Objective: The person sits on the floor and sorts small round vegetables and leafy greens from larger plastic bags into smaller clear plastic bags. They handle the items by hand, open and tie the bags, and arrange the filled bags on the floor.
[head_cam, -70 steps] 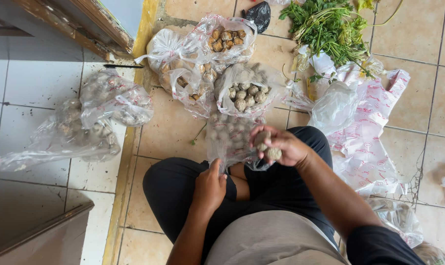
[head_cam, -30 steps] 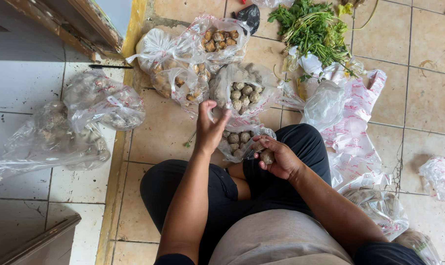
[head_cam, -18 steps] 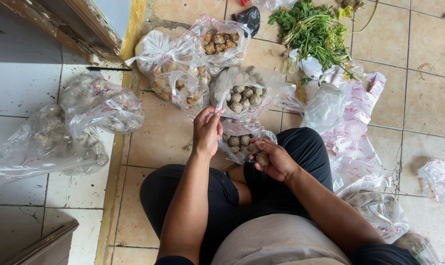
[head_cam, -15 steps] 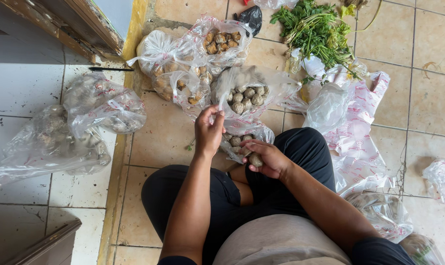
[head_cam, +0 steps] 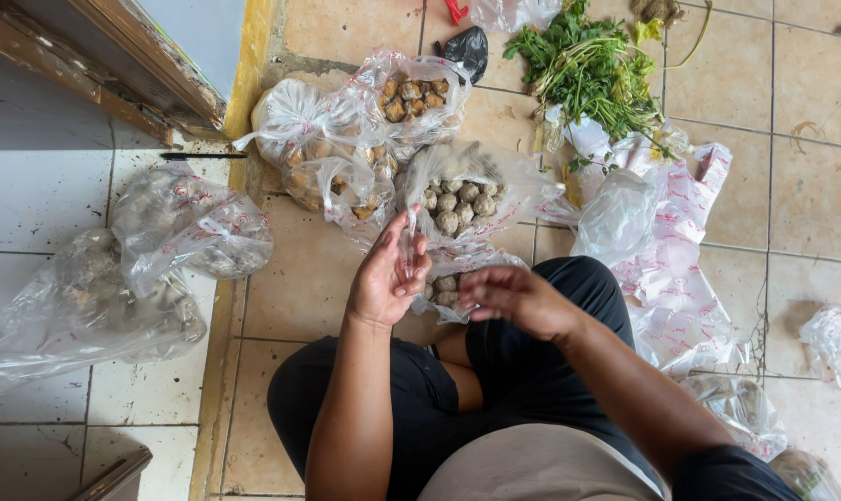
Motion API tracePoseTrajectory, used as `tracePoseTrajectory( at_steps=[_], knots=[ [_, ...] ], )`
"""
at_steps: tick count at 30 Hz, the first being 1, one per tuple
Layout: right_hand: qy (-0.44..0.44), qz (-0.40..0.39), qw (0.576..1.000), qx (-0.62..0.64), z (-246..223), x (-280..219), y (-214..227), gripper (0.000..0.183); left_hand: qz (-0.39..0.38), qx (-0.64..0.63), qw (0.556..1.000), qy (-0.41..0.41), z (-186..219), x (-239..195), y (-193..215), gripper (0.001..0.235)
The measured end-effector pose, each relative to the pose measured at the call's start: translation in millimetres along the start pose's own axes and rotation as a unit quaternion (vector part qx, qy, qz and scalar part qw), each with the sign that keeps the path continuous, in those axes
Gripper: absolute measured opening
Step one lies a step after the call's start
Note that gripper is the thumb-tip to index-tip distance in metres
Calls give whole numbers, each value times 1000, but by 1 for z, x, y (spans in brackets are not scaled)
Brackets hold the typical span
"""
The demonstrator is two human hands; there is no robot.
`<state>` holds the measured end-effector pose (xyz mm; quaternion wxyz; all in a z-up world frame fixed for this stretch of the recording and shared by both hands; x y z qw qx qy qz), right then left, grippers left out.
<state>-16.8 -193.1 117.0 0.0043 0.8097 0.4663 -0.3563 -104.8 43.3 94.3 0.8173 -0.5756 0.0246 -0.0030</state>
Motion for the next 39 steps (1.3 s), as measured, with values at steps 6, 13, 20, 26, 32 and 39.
tracePoseTrajectory(
  at_steps=[6, 13, 20, 26, 32, 39],
  knots=[
    [228, 172, 793, -538, -65, 105, 40, 30, -32, -28, 999, 13, 0, 2, -13, 86],
    [-96, 128, 645, -747, -75, 205, 65, 32, -27, -22, 999, 1, 3, -1, -15, 97],
    [-19, 10, 737, -676, -61, 170, 74, 58, -28, -13, 999, 41, 2, -4, -11, 96],
    [27, 2, 583, -812, -18, 164, 53, 27, -49, -10, 999, 18, -1, -1, -11, 97],
    [-12, 103, 757, -645, -29, 155, 69, 40, -50, -18, 999, 8, 1, -1, -14, 100],
    [22, -241, 967, 81, -36, 28, 41, 52, -68, 16, 997, 11, 5, -2, -23, 95]
  ],
)
Point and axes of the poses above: each hand's wrist, its own x-axis towards the middle knuckle, its own y-axis out of the back of the hand, z = x × y, the point moved 1 cm from there along x, towards the middle knuckle, and after that the axes turned 5 degrees about -z, right-handed, at the moved point
